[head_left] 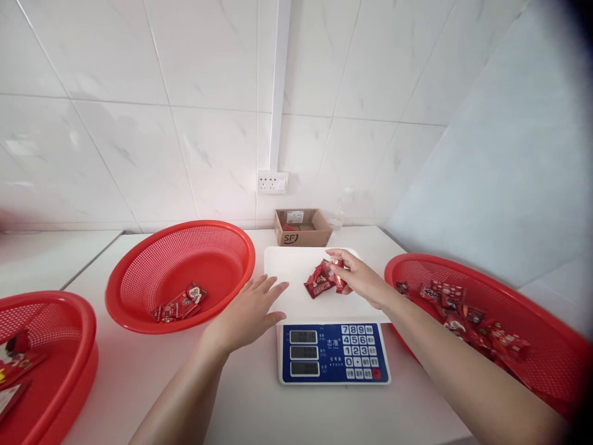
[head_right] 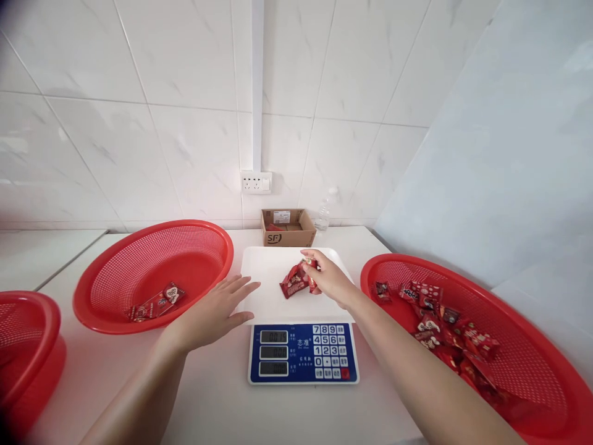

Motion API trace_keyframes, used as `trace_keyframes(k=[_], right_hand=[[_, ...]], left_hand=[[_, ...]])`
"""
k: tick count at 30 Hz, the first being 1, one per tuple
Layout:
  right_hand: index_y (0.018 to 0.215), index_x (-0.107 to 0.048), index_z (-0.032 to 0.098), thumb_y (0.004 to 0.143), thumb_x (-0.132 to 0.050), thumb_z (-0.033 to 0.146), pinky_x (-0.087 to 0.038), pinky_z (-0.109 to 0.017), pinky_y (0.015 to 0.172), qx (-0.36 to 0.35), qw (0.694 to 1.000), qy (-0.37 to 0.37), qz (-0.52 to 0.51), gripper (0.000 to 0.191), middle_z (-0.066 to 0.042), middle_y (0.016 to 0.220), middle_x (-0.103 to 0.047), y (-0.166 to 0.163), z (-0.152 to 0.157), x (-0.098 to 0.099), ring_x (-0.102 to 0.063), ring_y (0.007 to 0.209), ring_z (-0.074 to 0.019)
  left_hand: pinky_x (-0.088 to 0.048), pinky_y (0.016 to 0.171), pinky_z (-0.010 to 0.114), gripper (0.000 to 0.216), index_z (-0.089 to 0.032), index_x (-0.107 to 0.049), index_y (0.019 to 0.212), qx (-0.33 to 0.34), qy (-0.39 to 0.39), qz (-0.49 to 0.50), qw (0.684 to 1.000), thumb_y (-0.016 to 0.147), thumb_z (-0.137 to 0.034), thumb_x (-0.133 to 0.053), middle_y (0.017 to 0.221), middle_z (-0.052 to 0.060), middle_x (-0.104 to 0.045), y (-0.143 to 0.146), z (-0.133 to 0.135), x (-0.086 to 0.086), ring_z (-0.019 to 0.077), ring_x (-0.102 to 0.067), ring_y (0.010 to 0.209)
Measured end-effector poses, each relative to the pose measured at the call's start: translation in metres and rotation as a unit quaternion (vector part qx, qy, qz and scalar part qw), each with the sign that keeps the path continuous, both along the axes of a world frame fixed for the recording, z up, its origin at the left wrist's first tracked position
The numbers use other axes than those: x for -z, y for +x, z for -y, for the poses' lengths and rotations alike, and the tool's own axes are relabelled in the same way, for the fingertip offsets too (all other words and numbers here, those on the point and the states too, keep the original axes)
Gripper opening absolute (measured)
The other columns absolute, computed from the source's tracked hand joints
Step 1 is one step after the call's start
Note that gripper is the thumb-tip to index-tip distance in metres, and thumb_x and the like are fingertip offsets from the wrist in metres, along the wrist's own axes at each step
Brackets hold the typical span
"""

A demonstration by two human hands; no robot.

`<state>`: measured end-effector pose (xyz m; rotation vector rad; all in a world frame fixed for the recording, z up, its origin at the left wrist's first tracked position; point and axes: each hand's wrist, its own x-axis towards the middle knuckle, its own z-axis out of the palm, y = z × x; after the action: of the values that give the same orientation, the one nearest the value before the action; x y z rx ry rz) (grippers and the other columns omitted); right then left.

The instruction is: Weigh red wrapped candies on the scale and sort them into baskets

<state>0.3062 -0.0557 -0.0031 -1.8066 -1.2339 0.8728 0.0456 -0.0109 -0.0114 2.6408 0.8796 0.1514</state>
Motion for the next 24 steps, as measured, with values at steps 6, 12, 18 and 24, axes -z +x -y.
trace_keyframes(k=[6,12,18,24], right_hand=[[0.128,-0.042,0.03,0.079,-0.053,0.029,-0.056,-0.025,0.057,0.015,1.0,0.016,-0.011,0.05,-0.007,0.121,-0.055,0.014,0.008,0.001,-0.06,0.097,-0.02],[0.126,-0.047,0.03,0.077,-0.056,0.033,-0.056,-0.026,0.056,0.015,0.995,-0.004,0.102,0.05,-0.004,0.105,-0.065,0.033,0.02,0.01,-0.062,0.083,-0.0177],[0.123,-0.05,0.027,0.077,-0.052,0.032,-0.057,-0.032,0.069,-0.011,0.992,0.033,0.12,0.046,-0.006,0.116,-0.062,0.034,0.021,0.015,-0.059,0.105,-0.0229],[0.119,-0.054,0.026,0.08,-0.05,0.04,-0.046,-0.043,0.094,0.018,0.978,0.045,0.203,0.042,-0.006,0.116,-0.064,0.031,0.047,0.0,-0.057,0.11,-0.0243]], left_hand=[[-0.025,0.108,0.046,0.054,-0.024,-0.03,0.142,-0.002,-0.002,-0.009,1.0,0.091,-0.041,-0.041,0.149,0.007,-0.03,0.0,-0.001,-0.002,0.0274,-0.02,0.138],[-0.024,0.108,0.046,0.055,-0.026,-0.028,0.142,0.002,-0.005,-0.015,1.0,0.092,-0.043,-0.041,0.149,0.006,-0.028,0.0,-0.001,-0.001,0.027,-0.019,0.138],[-0.024,0.108,0.044,0.055,-0.026,-0.027,0.143,0.003,-0.005,-0.021,1.0,0.092,-0.044,-0.04,0.15,0.007,-0.027,0.001,-0.001,-0.001,0.0265,-0.019,0.138],[-0.024,0.108,0.043,0.054,-0.026,-0.028,0.142,-0.001,0.004,-0.009,1.0,0.092,-0.045,-0.039,0.149,0.008,-0.029,-0.001,-0.003,0.002,0.0262,-0.02,0.138]])
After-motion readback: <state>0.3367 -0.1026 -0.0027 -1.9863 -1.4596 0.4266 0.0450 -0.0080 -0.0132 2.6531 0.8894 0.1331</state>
